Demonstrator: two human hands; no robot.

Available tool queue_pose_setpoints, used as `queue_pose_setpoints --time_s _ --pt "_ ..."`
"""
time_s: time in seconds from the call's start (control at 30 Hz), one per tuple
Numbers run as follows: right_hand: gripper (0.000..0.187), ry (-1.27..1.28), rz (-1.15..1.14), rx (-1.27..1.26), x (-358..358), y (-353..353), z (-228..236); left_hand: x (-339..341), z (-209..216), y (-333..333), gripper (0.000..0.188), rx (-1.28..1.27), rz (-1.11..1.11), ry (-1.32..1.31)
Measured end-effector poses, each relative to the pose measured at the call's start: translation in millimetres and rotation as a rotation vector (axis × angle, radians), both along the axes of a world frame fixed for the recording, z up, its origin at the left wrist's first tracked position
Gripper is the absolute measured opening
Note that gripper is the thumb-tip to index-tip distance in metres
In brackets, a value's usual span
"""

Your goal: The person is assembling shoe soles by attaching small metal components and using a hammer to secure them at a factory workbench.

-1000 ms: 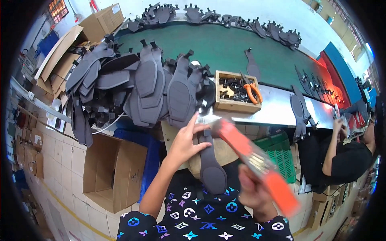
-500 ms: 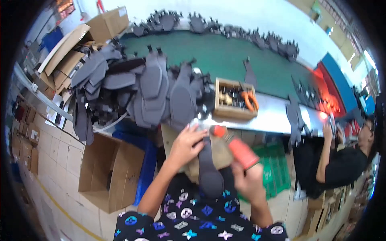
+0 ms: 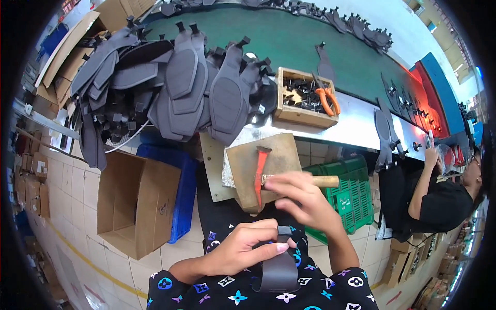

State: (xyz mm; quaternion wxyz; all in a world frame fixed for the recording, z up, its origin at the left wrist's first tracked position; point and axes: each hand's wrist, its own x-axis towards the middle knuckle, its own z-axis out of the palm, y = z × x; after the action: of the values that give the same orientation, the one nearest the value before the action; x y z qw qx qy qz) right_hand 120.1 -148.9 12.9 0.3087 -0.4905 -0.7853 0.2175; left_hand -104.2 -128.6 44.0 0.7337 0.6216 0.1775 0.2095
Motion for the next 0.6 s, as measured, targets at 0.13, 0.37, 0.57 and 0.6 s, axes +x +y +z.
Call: queue_pose_setpoints --time_s 0.13,0.37,0.57,0.6 --pt "0.04 0.998 0.313 -0.311 -19 -22 1 -3 -13 -1 0.024 -0.082 -0.175 -0.042" --pt "0.036 1.081 0.409 -0.342 -19 -20 7 -3 -5 9 0.024 -0.204 -0.295 -0.039" --pt "0.023 0.72 0.144 -0.19 -14 -28 25 2 -6 11 0.026 -0.068 -0.122 0.02" --pt "0.021 0.647 0.063 -0.155 -15 -30 26 5 -10 9 0.028 -0.044 -0.065 0.032"
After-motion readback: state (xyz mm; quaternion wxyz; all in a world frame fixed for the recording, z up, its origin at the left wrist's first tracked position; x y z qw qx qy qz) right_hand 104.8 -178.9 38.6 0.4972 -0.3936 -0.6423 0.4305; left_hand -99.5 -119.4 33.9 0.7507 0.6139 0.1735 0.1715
